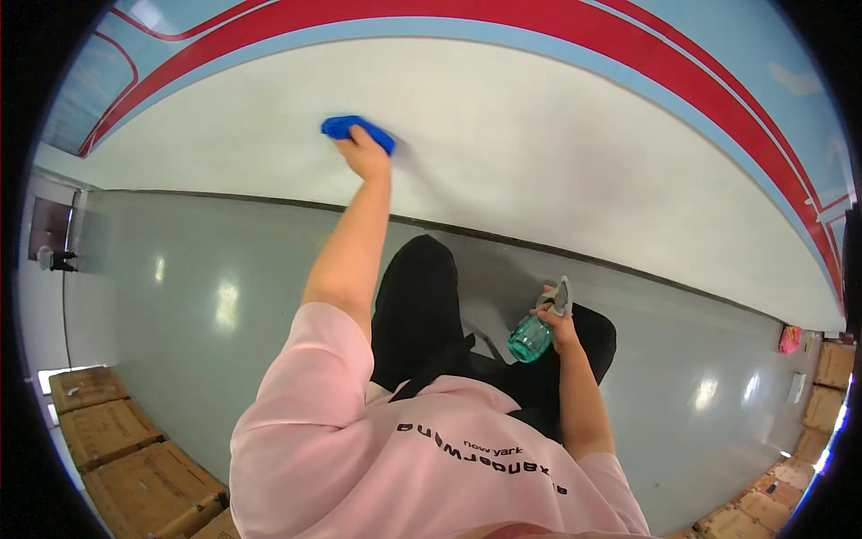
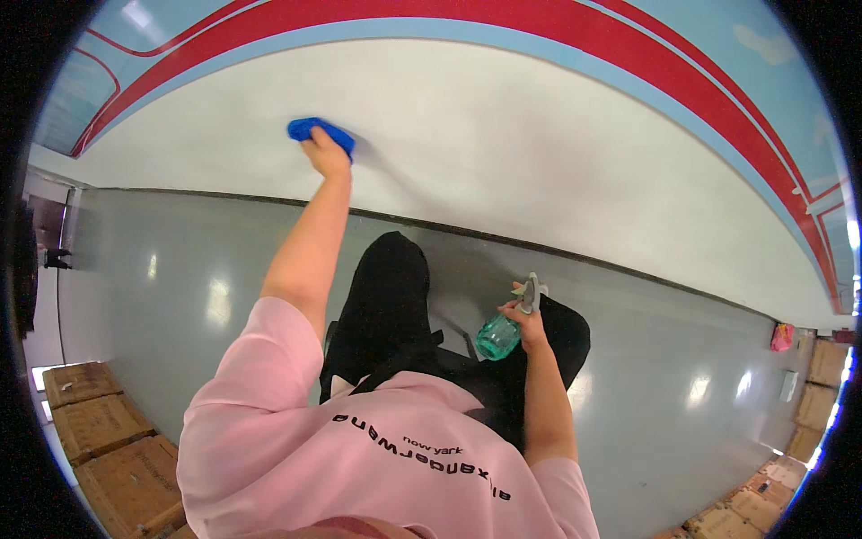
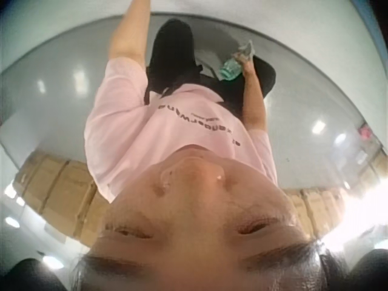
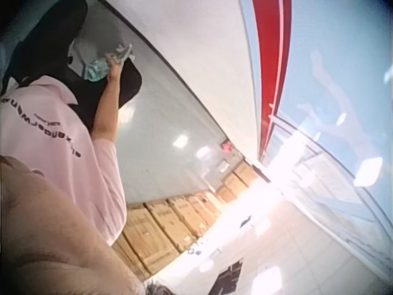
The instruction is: The recorder cleans a portion of a wall using a spray bottle and a rag while seated.
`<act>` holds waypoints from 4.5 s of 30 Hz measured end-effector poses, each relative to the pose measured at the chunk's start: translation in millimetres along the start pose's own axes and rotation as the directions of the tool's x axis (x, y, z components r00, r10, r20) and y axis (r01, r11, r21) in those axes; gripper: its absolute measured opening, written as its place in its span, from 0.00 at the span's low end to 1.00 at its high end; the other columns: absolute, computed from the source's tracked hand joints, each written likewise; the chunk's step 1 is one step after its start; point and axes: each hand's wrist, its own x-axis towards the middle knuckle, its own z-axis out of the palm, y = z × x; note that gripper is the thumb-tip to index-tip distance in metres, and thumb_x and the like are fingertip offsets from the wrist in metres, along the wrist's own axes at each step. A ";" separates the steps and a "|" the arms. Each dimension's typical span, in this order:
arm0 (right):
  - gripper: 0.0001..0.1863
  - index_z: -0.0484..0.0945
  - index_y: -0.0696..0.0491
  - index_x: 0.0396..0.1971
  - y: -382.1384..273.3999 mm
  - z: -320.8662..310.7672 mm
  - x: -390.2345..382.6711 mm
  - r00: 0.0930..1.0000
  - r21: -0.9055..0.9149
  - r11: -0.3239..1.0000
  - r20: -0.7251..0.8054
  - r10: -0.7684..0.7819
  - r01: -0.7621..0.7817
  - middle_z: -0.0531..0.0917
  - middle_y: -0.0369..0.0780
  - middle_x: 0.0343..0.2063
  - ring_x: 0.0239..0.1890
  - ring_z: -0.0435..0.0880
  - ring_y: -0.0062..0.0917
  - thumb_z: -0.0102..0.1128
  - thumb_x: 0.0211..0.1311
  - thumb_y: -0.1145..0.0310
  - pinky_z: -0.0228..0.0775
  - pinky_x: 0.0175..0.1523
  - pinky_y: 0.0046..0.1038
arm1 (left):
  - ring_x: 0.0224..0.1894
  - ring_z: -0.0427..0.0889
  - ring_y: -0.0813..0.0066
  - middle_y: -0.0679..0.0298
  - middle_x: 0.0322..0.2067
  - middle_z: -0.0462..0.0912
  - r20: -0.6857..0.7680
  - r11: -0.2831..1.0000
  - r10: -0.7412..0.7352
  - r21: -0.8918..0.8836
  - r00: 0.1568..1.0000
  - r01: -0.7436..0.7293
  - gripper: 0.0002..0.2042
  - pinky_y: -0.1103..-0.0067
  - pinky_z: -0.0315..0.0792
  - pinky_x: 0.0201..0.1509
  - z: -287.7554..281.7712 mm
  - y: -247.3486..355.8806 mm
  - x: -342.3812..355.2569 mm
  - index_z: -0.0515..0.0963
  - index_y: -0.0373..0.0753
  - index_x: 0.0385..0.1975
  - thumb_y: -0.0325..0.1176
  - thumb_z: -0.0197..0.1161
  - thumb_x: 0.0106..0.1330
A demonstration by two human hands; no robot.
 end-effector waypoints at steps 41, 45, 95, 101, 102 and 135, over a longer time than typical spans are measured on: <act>0.34 0.60 0.54 0.53 1.2 -4.8 -2.3 0.997 -0.014 0.998 0.051 -0.061 0.062 0.74 0.38 0.27 0.35 0.76 0.27 0.57 0.39 0.77 0.62 0.44 0.28 | 0.60 0.45 0.43 0.52 0.59 0.51 0.492 0.298 0.807 0.140 0.327 -0.944 0.34 0.54 0.43 0.58 105.7 146.5 -119.9 0.59 0.39 0.55 0.38 0.59 0.44; 0.34 0.60 0.54 0.53 1.0 -6.5 -1.3 0.995 0.019 0.997 0.063 -0.075 0.074 0.75 0.38 0.26 0.34 0.76 0.27 0.58 0.39 0.76 0.62 0.44 0.28 | 0.58 0.55 0.58 0.68 0.57 0.58 0.615 0.118 0.786 -0.035 0.072 -0.992 0.28 0.58 0.50 0.55 129.1 160.4 -154.5 0.66 0.52 0.51 0.40 0.61 0.44; 0.35 0.62 0.53 0.53 -5.5 -11.8 -1.0 0.993 0.033 0.999 0.116 -0.024 0.020 0.75 0.36 0.24 0.31 0.74 0.22 0.58 0.37 0.78 0.62 0.42 0.25 | 0.56 0.60 0.57 0.65 0.55 0.62 0.588 -0.081 0.809 0.090 -0.012 -0.993 0.28 0.59 0.51 0.55 123.4 150.3 -143.6 0.68 0.49 0.50 0.44 0.59 0.44; 0.35 0.62 0.52 0.53 0.0 -11.4 -0.3 0.992 0.068 0.997 0.122 -0.043 0.034 0.75 0.36 0.24 0.31 0.73 0.22 0.59 0.37 0.77 0.62 0.41 0.24 | 0.54 0.63 0.64 0.71 0.54 0.64 0.739 -0.107 0.674 0.112 0.011 -0.988 0.26 0.63 0.51 0.54 98.8 88.0 -139.6 0.68 0.54 0.50 0.45 0.59 0.45; 0.35 0.62 0.52 0.53 -0.5 -10.5 1.2 0.990 0.057 0.998 0.137 -0.038 0.030 0.75 0.36 0.24 0.31 0.73 0.22 0.59 0.37 0.77 0.63 0.41 0.24 | 0.55 0.62 0.61 0.68 0.55 0.63 0.742 -0.132 0.670 0.086 -0.025 -0.987 0.27 0.60 0.50 0.55 97.9 82.9 -133.9 0.67 0.52 0.50 0.45 0.59 0.45; 0.35 0.61 0.53 0.53 4.6 -12.1 2.3 0.993 0.061 0.997 0.105 -0.052 0.046 0.76 0.37 0.24 0.29 0.74 0.21 0.59 0.38 0.76 0.64 0.39 0.23 | 0.55 0.62 0.69 0.74 0.55 0.63 0.797 -0.139 0.602 0.046 -0.047 -0.989 0.25 0.65 0.51 0.56 87.7 110.9 -136.1 0.68 0.57 0.50 0.42 0.58 0.46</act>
